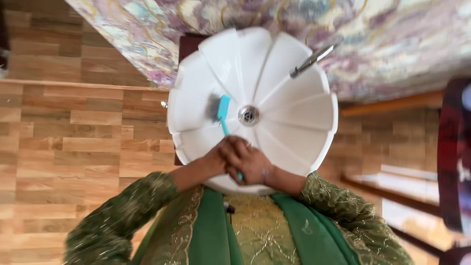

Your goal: The person scrubs the interior surface of a white flower-shaped pedestal sink using a blue brush.

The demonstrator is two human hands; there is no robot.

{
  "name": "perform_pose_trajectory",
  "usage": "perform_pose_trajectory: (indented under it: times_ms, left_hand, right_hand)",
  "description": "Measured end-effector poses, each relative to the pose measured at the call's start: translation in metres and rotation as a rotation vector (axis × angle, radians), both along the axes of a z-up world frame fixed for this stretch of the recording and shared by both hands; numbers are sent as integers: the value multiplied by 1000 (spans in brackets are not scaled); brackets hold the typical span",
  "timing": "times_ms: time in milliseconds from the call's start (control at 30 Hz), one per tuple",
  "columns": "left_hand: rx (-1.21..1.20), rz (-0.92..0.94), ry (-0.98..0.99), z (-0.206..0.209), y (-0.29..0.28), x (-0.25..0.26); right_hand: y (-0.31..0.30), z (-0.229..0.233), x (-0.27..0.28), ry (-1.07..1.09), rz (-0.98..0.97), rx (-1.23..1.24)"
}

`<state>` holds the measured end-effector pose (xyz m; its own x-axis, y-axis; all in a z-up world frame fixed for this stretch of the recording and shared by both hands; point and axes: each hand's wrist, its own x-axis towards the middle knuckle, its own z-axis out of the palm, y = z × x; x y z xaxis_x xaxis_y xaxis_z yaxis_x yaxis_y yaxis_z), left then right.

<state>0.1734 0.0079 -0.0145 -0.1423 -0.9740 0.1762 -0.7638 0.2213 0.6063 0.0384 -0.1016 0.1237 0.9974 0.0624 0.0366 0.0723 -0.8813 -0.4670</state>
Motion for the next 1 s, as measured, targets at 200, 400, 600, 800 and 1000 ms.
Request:
perform_pose_trajectory:
  times_ms: [200,400,600,800,1000]
  left_hand:
    - [8,-290,-200,2,-46,101]
    - [141,-589,926,-31,-34,87]
    - [144,-490,-218,-2,-65,103]
    - [47,-537,-477,28,-92,112]
    - [-128,-512,-318,92,-39,145]
  right_hand:
    - [38,-11,76,-87,-269,-253]
    - [54,1,62,-48,-495,-10]
    - [41,-34,84,-77,-545,-218]
    - [16,-18,88,-139,-573,-87]
    - [62,0,119,-343,-494,-21]
